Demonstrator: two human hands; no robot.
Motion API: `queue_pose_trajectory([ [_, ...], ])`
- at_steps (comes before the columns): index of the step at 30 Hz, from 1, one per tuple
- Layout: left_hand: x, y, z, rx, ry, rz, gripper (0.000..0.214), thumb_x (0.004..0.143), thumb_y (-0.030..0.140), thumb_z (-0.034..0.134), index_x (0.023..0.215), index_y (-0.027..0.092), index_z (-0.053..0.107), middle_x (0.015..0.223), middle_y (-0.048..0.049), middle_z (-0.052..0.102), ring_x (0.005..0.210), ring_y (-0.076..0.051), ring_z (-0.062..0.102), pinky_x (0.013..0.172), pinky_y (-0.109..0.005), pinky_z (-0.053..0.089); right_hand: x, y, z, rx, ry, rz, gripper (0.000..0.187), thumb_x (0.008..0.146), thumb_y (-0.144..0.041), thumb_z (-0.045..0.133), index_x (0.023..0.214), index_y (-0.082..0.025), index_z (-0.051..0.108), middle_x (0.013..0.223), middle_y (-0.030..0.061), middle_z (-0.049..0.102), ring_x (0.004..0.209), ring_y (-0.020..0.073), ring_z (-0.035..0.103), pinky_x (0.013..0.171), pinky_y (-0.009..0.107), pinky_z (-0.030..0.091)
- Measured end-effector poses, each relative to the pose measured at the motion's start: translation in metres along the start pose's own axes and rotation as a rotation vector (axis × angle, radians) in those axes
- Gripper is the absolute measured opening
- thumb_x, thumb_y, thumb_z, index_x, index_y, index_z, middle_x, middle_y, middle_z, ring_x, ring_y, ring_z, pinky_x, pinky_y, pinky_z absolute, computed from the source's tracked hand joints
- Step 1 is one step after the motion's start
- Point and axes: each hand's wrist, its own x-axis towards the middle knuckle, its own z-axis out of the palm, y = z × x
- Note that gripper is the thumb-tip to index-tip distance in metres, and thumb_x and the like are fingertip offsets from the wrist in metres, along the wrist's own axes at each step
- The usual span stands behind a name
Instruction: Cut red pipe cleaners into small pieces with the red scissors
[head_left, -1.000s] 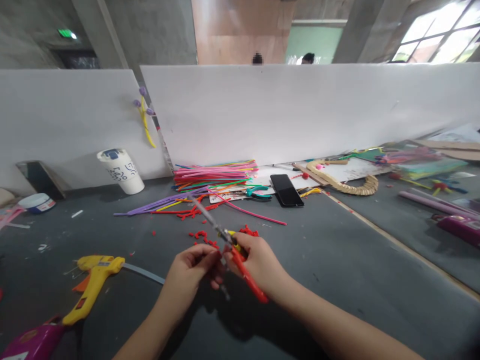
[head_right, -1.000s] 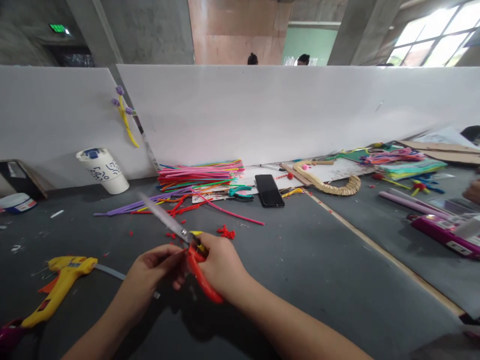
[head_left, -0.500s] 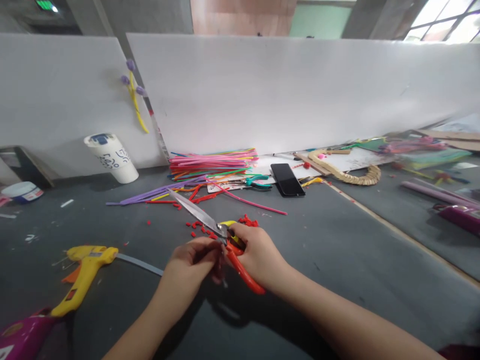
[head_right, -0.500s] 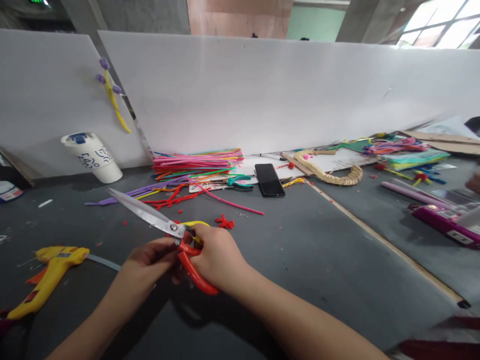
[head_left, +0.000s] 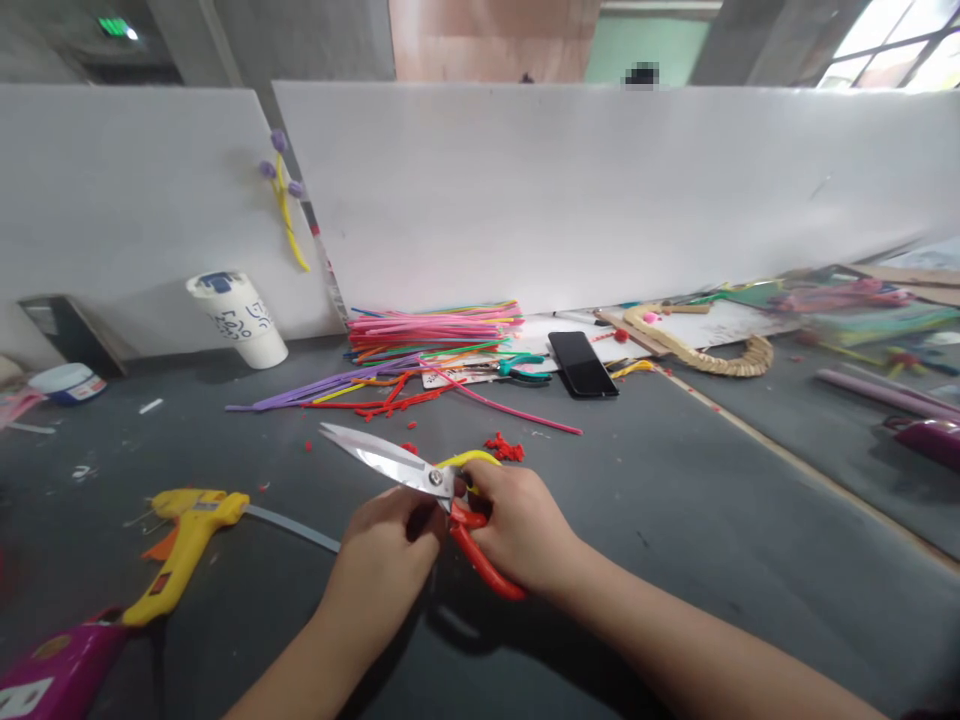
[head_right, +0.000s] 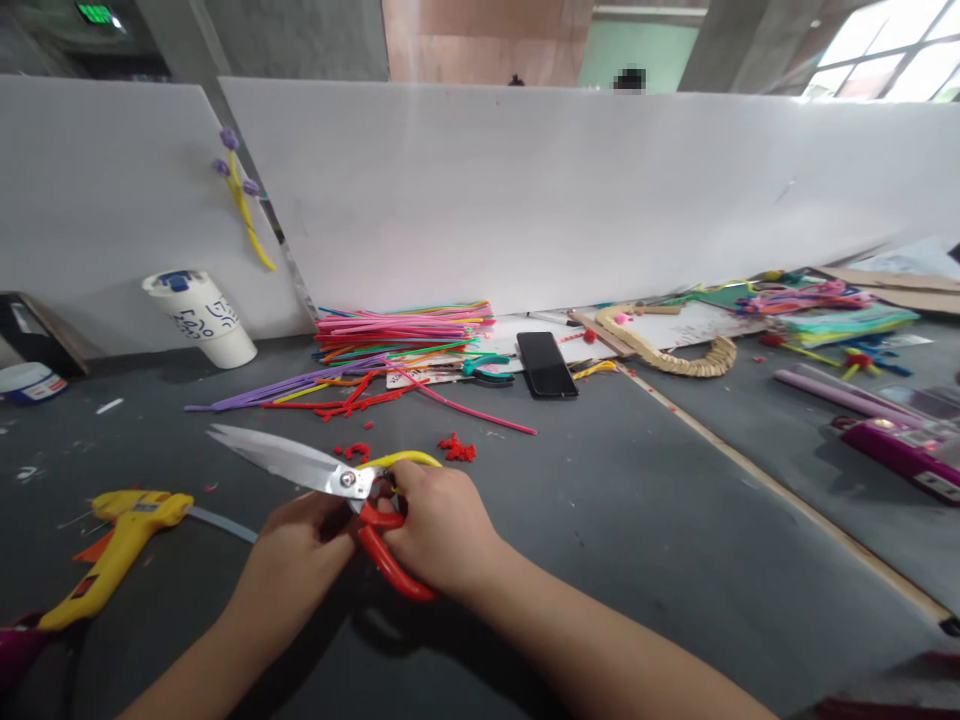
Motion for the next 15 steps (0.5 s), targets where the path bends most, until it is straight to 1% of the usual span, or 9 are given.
queue_pose_trajectory([
  [3, -0.001, -0.003, 0.001, 0.000, -0.013, 0.052, 0.014, 0.071, 0.017, 0.045, 0.069, 0.020, 0.059, 0.067, -0.0010, 0.066, 0.062, -0.016, 0.058, 0.057, -0.025, 0.039, 0.000, -0.001, -0.001, 0.029, -0.002, 0.050, 0.006, 0.067, -0.021, 0.047, 0.066, -0.018, 0.051, 0.054, -0.0020, 0.049, 0.046, 0.0089, 0.035, 0.046, 0.020, 0.023],
  [6, -0.002, -0.008, 0.003, 0.088, 0.002, 0.149, 0.014, 0.072, 0.016, 0.044, 0.074, 0.019, 0.058, 0.072, -0.0028, 0.066, 0.068, -0.018, 0.060, 0.060, -0.026, 0.040, -0.001, -0.004, -0.001, 0.068, -0.006, 0.085, 0.006, 0.066, -0.022, 0.049, 0.065, -0.017, 0.052, 0.053, -0.0023, 0.048, 0.046, 0.0087, 0.033, 0.045, 0.020, 0.023],
  [9, -0.004, -0.012, 0.006, 0.184, 0.046, 0.248, 0.015, 0.072, 0.015, 0.044, 0.076, 0.018, 0.058, 0.074, -0.0051, 0.066, 0.068, -0.019, 0.060, 0.061, -0.027, 0.041, -0.001, -0.005, 0.001, 0.166, -0.012, 0.117, 0.007, 0.064, -0.022, 0.051, 0.067, -0.016, 0.053, 0.057, -0.0021, 0.050, 0.050, 0.0088, 0.036, 0.047, 0.019, 0.026],
  [12, -0.005, -0.013, 0.008, 0.285, 0.122, 0.325, 0.015, 0.072, 0.014, 0.042, 0.069, 0.018, 0.057, 0.064, -0.0045, 0.063, 0.060, -0.018, 0.058, 0.056, -0.027, 0.040, -0.002, -0.005, 0.004, 0.308, -0.036, 0.170, 0.007, 0.065, -0.022, 0.049, 0.066, -0.015, 0.052, 0.057, -0.0027, 0.049, 0.051, 0.0082, 0.037, 0.046, 0.017, 0.028],
  [15, -0.005, -0.012, 0.009, 0.293, 0.150, 0.340, 0.017, 0.072, 0.014, 0.042, 0.062, 0.018, 0.055, 0.056, -0.0027, 0.058, 0.053, -0.016, 0.054, 0.053, -0.026, 0.037, -0.002, -0.004, 0.006, 0.414, -0.054, 0.207, 0.009, 0.066, -0.023, 0.049, 0.063, -0.014, 0.050, 0.054, -0.0036, 0.046, 0.050, 0.0074, 0.036, 0.044, 0.016, 0.028],
])
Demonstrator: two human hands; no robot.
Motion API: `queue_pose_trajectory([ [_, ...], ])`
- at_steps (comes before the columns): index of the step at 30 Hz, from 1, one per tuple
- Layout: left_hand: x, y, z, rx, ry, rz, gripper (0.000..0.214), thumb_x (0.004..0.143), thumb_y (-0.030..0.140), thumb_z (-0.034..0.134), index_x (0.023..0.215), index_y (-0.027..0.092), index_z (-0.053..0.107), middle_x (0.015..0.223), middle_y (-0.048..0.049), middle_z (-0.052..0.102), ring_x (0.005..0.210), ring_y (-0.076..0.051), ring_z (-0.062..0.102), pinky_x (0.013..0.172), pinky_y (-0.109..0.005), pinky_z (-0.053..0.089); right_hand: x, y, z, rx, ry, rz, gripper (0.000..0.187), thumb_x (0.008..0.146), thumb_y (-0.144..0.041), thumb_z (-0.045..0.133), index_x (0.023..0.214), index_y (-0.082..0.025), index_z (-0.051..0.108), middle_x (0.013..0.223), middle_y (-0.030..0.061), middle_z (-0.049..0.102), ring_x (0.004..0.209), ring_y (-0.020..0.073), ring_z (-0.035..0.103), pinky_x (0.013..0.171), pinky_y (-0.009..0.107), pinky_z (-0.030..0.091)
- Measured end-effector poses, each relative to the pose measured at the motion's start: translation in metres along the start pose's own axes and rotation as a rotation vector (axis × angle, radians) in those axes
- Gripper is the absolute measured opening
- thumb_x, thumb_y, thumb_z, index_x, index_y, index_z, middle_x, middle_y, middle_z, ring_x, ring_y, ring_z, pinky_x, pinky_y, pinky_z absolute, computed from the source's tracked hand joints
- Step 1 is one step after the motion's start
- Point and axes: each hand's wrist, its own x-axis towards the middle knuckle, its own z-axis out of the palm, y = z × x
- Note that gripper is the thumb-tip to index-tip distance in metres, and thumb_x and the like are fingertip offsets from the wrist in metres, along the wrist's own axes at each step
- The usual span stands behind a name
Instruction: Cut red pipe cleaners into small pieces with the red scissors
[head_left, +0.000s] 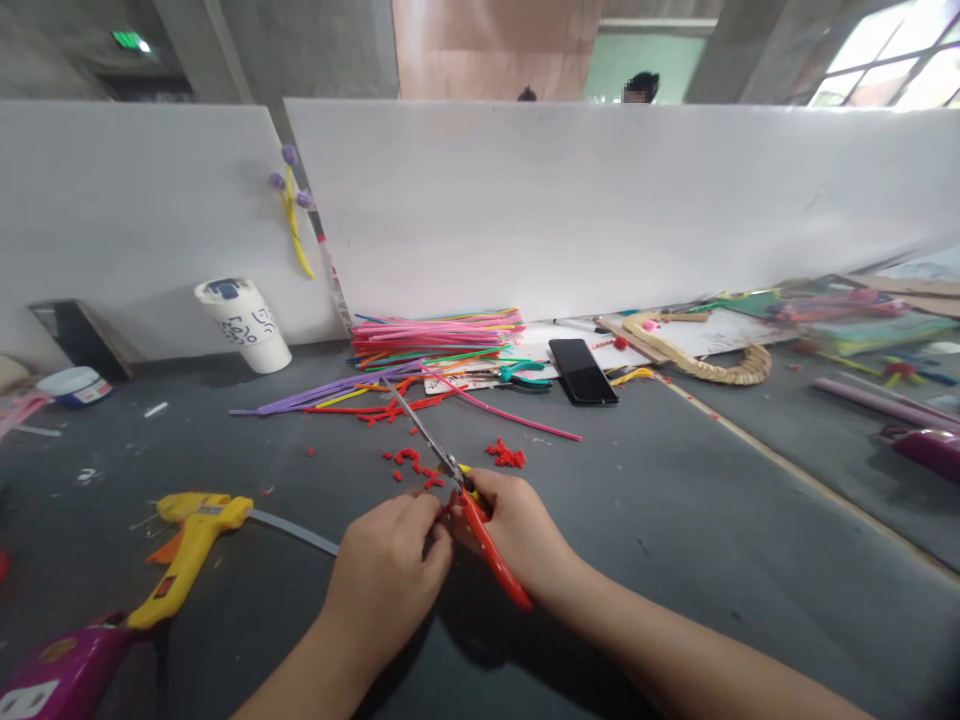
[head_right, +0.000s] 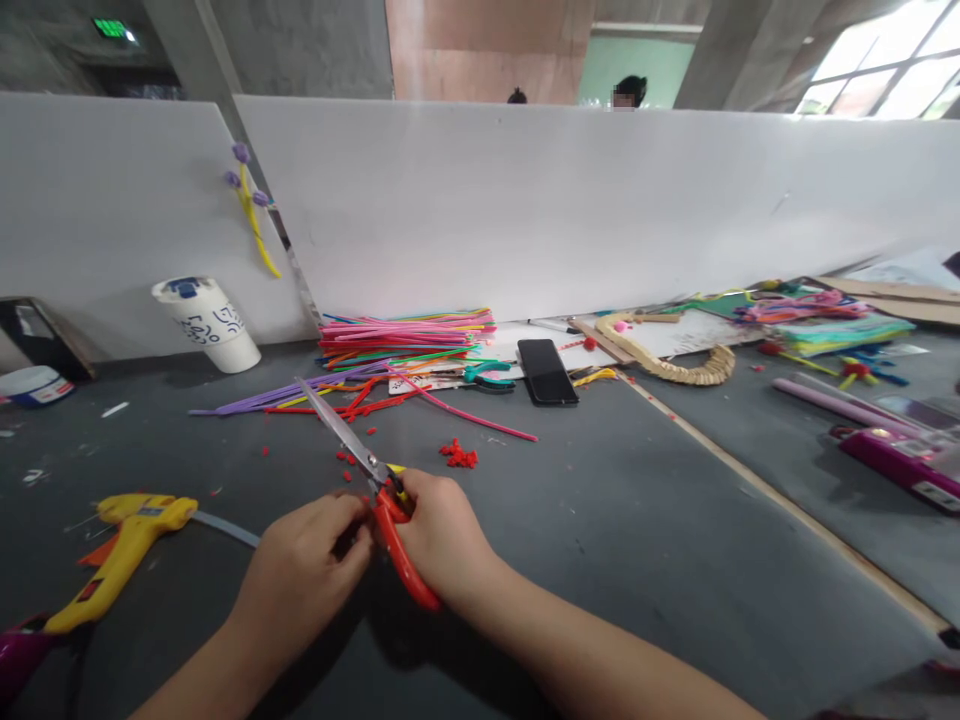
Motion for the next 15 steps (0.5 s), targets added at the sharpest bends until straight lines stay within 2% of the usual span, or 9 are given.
queue_pose_trajectory([
  [3, 0.003, 0.000, -0.003, -0.102, -0.009, -0.058, 0.016, 0.070, 0.014, 0.043, 0.060, 0.018, 0.056, 0.056, -0.0022, 0.058, 0.053, -0.015, 0.053, 0.053, -0.025, 0.037, 0.001, 0.000, 0.000, 0.053, -0.017, -0.014, 0.006, 0.064, -0.019, 0.048, 0.061, -0.015, 0.047, 0.053, -0.0043, 0.043, 0.050, 0.0071, 0.037, 0.043, 0.016, 0.029],
  [6, 0.008, -0.004, -0.009, -0.397, -0.135, -0.196, 0.014, 0.066, 0.014, 0.045, 0.059, 0.017, 0.057, 0.055, 0.0000, 0.058, 0.052, -0.013, 0.053, 0.052, -0.023, 0.038, 0.001, -0.003, -0.005, 0.097, -0.081, -0.026, 0.003, 0.060, -0.013, 0.046, 0.061, -0.016, 0.046, 0.052, -0.0049, 0.043, 0.048, 0.0069, 0.041, 0.043, 0.016, 0.031],
  [11, 0.014, -0.015, -0.016, -1.045, -0.491, -0.505, 0.006, 0.063, 0.015, 0.049, 0.061, 0.016, 0.054, 0.044, 0.0051, 0.051, 0.035, -0.007, 0.042, 0.035, -0.017, 0.031, -0.003, -0.014, -0.023, 0.348, -0.382, 0.065, 0.012, 0.059, -0.008, 0.041, 0.066, -0.016, 0.046, 0.049, -0.0055, 0.048, 0.043, 0.0090, 0.050, 0.039, 0.016, 0.035],
  [15, 0.011, -0.019, -0.017, -1.323, -0.664, -0.538, 0.009, 0.062, 0.020, 0.057, 0.057, 0.015, 0.053, 0.040, 0.0043, 0.051, 0.030, -0.005, 0.040, 0.031, -0.015, 0.031, -0.006, -0.018, -0.033, 0.502, -0.621, 0.086, 0.011, 0.064, -0.010, 0.041, 0.057, -0.015, 0.047, 0.043, -0.0045, 0.049, 0.040, 0.0081, 0.050, 0.040, 0.015, 0.036],
])
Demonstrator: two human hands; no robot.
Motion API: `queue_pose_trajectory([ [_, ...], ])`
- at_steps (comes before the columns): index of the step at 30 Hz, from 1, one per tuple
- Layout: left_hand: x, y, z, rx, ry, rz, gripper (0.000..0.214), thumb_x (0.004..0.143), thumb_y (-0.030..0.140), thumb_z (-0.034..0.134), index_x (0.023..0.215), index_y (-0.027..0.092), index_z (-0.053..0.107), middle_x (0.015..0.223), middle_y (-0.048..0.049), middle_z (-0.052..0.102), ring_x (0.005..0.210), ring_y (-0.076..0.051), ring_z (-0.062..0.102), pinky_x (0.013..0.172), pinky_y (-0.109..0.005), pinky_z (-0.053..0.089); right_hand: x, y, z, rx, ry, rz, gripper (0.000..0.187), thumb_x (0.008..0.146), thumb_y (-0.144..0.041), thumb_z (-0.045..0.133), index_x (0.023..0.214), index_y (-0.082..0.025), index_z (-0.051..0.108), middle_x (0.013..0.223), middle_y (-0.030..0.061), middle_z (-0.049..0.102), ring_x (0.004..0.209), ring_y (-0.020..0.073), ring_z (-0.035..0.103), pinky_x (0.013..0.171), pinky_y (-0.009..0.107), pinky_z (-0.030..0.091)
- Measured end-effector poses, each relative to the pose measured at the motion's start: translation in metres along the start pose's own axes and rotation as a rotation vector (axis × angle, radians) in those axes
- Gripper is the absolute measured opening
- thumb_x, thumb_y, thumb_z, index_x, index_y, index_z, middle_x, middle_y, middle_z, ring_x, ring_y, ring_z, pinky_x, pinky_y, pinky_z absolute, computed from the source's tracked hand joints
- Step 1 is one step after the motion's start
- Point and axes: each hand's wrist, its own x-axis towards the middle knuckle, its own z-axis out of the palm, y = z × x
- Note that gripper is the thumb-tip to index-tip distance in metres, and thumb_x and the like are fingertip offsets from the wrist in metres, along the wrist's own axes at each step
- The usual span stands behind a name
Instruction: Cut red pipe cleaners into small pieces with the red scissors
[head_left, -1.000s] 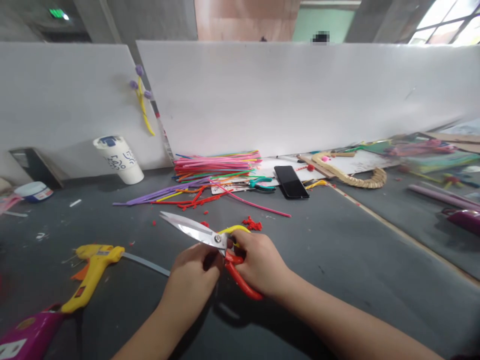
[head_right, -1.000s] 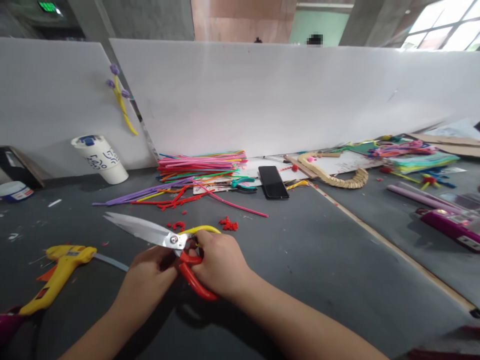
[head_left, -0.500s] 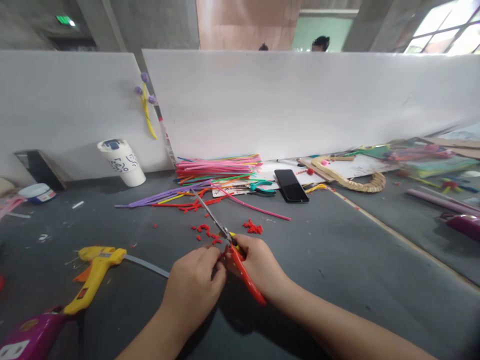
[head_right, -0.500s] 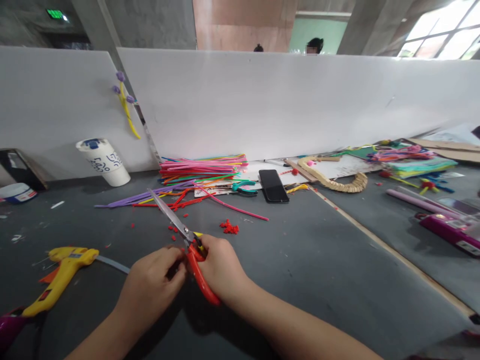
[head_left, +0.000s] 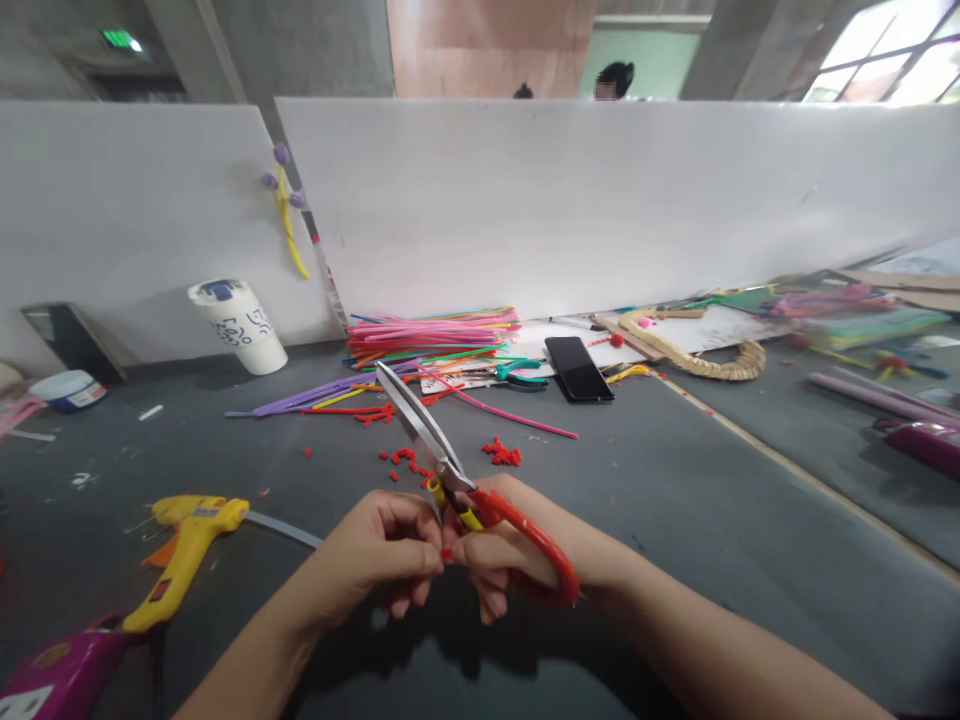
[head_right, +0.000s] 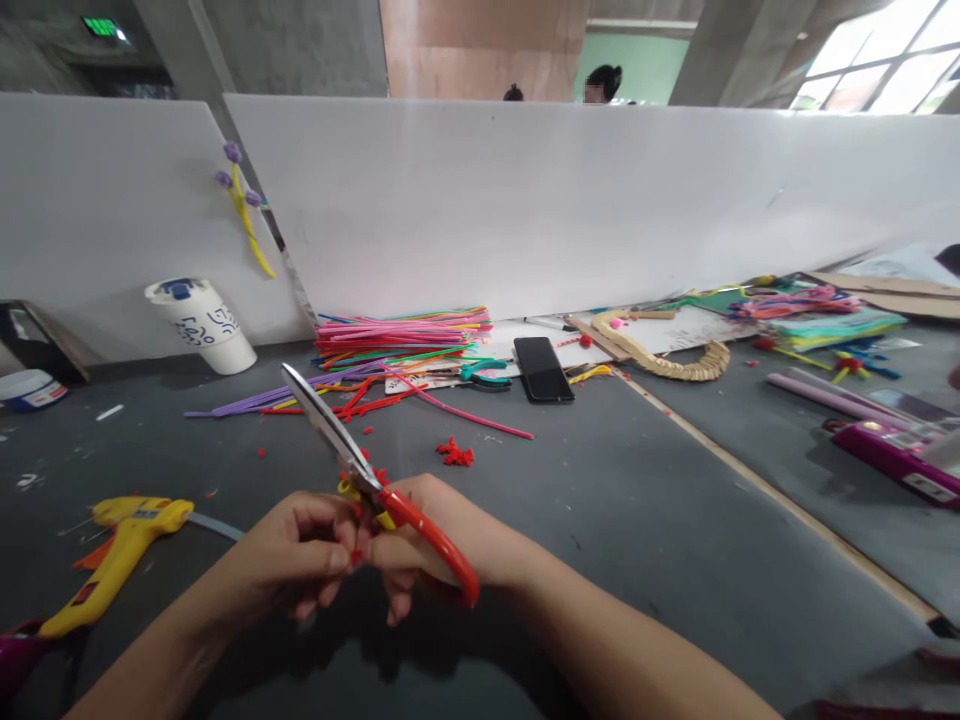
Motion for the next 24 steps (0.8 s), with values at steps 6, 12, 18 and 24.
queue_pose_trajectory([
  [6, -0.002, 0.002, -0.002, -0.092, 0.056, -0.021, 0.011, 0.063, 0.021, 0.058, 0.058, 0.014, 0.052, 0.039, 0.0029, 0.054, 0.027, -0.003, 0.039, 0.028, -0.012, 0.028, 0.006, 0.008, -0.004, 0.114, 0.053, -0.008, 0.009, 0.071, -0.017, 0.046, 0.064, -0.014, 0.050, 0.044, -0.0059, 0.046, 0.037, 0.0077, 0.048, 0.041, 0.017, 0.039],
  [12, 0.001, 0.005, 0.004, 0.008, 0.193, -0.024, 0.012, 0.062, 0.021, 0.057, 0.055, 0.014, 0.049, 0.037, 0.0037, 0.052, 0.026, -0.004, 0.038, 0.028, -0.013, 0.025, 0.007, 0.001, -0.005, -0.137, 0.215, 0.027, 0.007, 0.072, -0.023, 0.051, 0.073, -0.016, 0.050, 0.043, -0.0056, 0.048, 0.039, 0.0093, 0.051, 0.036, 0.014, 0.034],
  [18, 0.003, 0.006, 0.007, 0.071, 0.205, -0.043, 0.006, 0.062, 0.018, 0.055, 0.058, 0.014, 0.052, 0.039, 0.0044, 0.052, 0.028, -0.004, 0.040, 0.030, -0.014, 0.026, 0.008, -0.001, 0.001, -0.220, 0.320, 0.037, 0.007, 0.061, -0.010, 0.048, 0.064, -0.016, 0.049, 0.053, -0.0058, 0.047, 0.040, 0.0061, 0.048, 0.037, 0.014, 0.037],
  [24, 0.004, 0.006, 0.008, 0.091, 0.242, -0.029, 0.006, 0.061, 0.019, 0.054, 0.058, 0.014, 0.052, 0.039, 0.0047, 0.051, 0.028, -0.004, 0.039, 0.030, -0.015, 0.026, 0.008, -0.002, 0.000, -0.248, 0.332, 0.064, 0.007, 0.060, -0.011, 0.046, 0.063, -0.016, 0.048, 0.051, -0.0057, 0.046, 0.040, 0.0071, 0.048, 0.039, 0.016, 0.040],
])
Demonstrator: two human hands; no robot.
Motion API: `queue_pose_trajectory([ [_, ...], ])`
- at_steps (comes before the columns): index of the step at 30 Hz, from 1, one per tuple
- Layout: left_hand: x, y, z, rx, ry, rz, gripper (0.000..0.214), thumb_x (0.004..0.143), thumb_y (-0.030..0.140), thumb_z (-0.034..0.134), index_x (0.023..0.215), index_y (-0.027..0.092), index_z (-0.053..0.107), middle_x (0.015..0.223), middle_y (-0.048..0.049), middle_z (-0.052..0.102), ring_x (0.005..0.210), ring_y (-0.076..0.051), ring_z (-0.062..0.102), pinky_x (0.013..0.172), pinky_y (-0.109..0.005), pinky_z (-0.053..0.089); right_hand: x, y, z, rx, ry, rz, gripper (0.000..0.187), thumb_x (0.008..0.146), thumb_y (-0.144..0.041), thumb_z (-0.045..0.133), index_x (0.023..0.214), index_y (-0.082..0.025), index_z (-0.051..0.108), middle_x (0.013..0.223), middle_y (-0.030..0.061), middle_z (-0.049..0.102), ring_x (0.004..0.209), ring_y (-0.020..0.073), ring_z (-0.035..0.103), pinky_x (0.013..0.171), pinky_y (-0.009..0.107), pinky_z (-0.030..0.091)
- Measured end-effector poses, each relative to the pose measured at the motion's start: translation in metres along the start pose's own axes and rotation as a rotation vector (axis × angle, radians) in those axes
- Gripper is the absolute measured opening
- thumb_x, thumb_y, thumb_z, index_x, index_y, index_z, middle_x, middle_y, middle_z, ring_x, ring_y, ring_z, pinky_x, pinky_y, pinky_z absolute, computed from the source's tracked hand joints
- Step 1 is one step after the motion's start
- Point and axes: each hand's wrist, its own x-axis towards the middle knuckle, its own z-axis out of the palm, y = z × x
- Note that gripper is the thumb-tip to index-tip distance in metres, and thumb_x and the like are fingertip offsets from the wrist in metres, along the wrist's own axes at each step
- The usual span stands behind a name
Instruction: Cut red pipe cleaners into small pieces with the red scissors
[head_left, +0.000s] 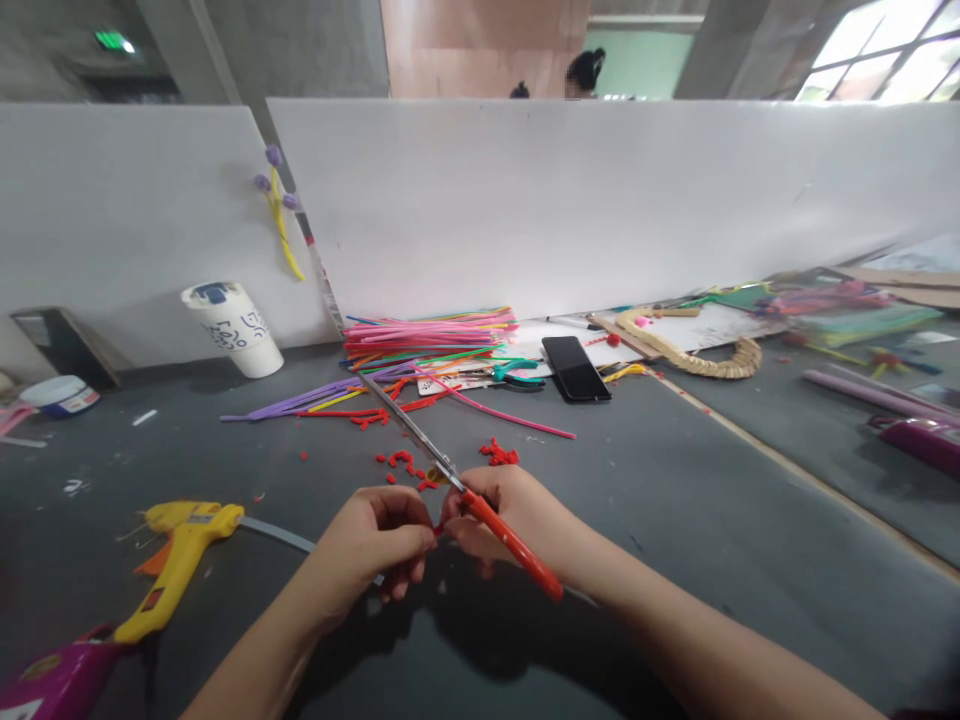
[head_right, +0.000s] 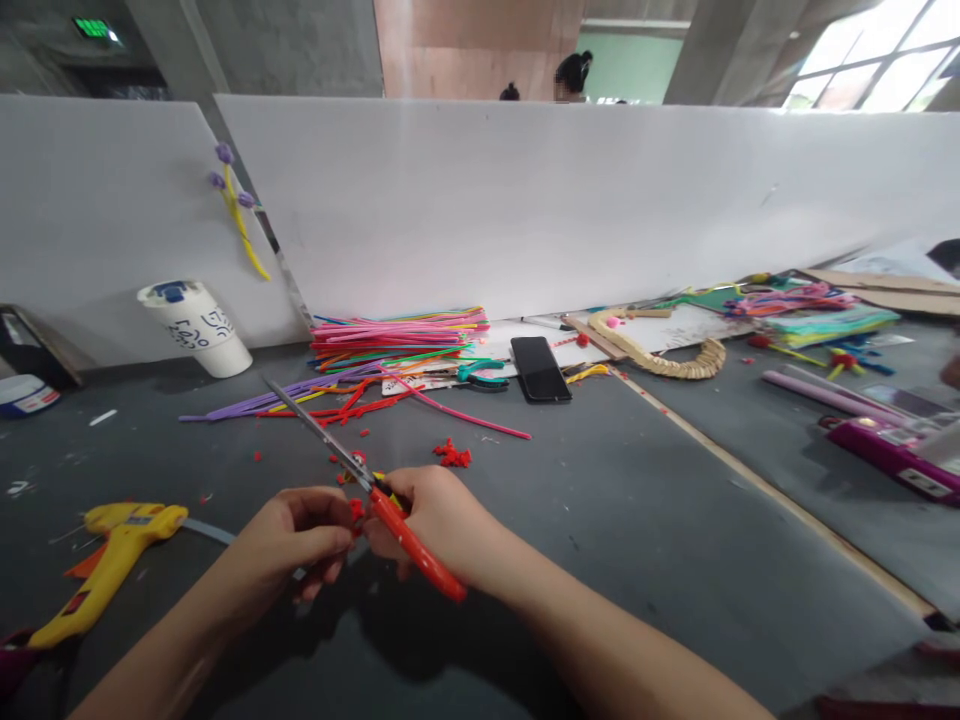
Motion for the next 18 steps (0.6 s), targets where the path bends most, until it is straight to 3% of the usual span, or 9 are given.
queue_pose_trajectory([
  [8, 0.002, -0.003, -0.002, 0.035, -0.013, 0.043, 0.008, 0.064, 0.020, 0.054, 0.059, 0.014, 0.051, 0.042, 0.0043, 0.052, 0.031, -0.005, 0.042, 0.031, -0.015, 0.030, 0.000, 0.002, 0.002, 0.072, -0.019, 0.017, 0.010, 0.056, -0.008, 0.044, 0.061, -0.016, 0.048, 0.048, -0.0061, 0.046, 0.039, 0.0066, 0.048, 0.036, 0.014, 0.037],
  [15, -0.001, -0.005, -0.007, -0.122, -0.151, 0.084, 0.015, 0.067, 0.024, 0.058, 0.061, 0.014, 0.048, 0.046, 0.0030, 0.055, 0.034, -0.005, 0.045, 0.034, -0.014, 0.031, 0.004, 0.014, 0.007, 0.523, -0.231, -0.052, 0.007, 0.067, -0.017, 0.044, 0.062, -0.015, 0.048, 0.038, -0.0078, 0.039, 0.034, 0.0078, 0.044, 0.039, 0.020, 0.042],
  [18, 0.001, -0.002, -0.009, -0.110, -0.112, 0.050, 0.016, 0.067, 0.027, 0.057, 0.062, 0.015, 0.049, 0.045, 0.0035, 0.054, 0.033, -0.005, 0.045, 0.033, -0.014, 0.030, 0.008, 0.014, 0.007, 0.457, -0.161, 0.006, 0.007, 0.069, -0.022, 0.048, 0.067, -0.015, 0.049, 0.037, -0.0074, 0.043, 0.033, 0.0082, 0.044, 0.037, 0.019, 0.039],
])
